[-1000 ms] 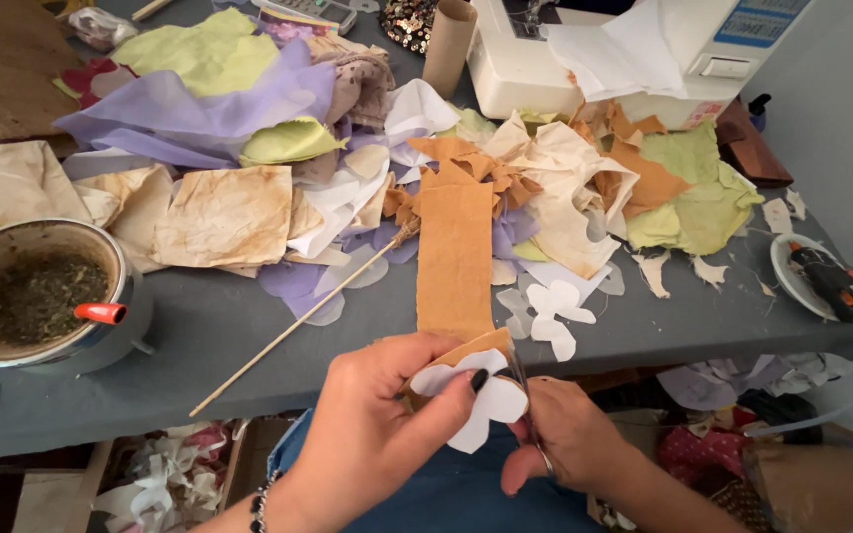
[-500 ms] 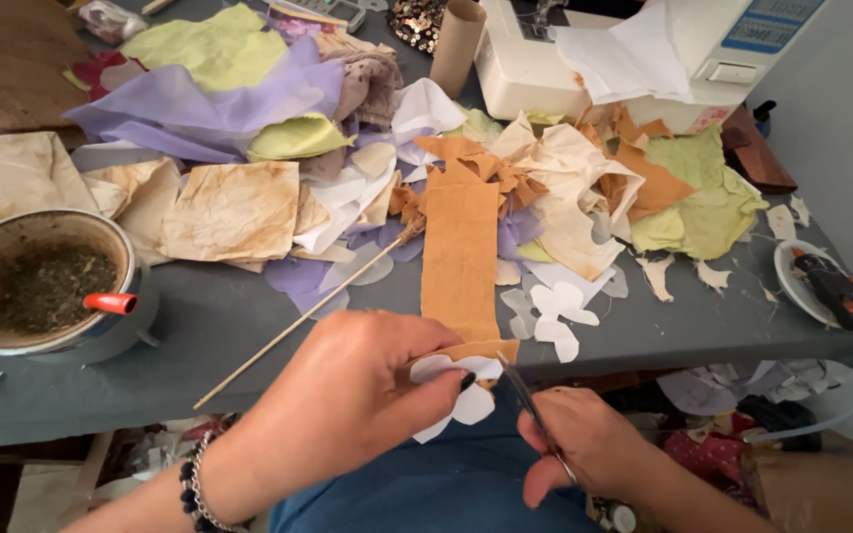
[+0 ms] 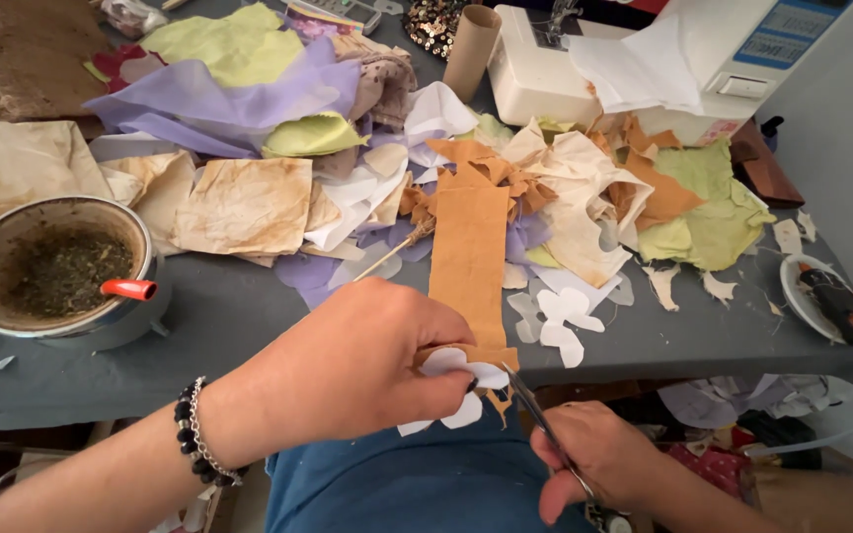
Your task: Cutting fabric petals with scissors and assembling them into a flower on a stick using a hot glue gun.
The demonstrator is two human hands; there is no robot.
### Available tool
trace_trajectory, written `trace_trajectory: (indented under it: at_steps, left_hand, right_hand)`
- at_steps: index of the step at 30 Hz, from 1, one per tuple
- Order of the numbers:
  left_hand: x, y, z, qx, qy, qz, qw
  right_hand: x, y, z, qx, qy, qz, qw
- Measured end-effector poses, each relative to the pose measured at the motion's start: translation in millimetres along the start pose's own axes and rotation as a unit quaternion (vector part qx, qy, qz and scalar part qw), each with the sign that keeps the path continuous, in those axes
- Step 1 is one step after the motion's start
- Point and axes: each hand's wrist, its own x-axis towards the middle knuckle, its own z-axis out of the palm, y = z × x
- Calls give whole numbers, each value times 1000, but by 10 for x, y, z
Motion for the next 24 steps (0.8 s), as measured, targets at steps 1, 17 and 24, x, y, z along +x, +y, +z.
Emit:
trace_trajectory:
  at_steps: [1,17,24]
  left_hand:
    - [7,-5,0,-1,-6,8,1000]
    - [90,54,35,0,-49,7,999]
    - [110,59,-36,49,-59,1,997]
  right_hand:
    - [0,5,1,12,-11,10,1000]
    - [245,-273,-185,35,-33,-19,999]
    - [158,-157,-174,22,-50,4,999]
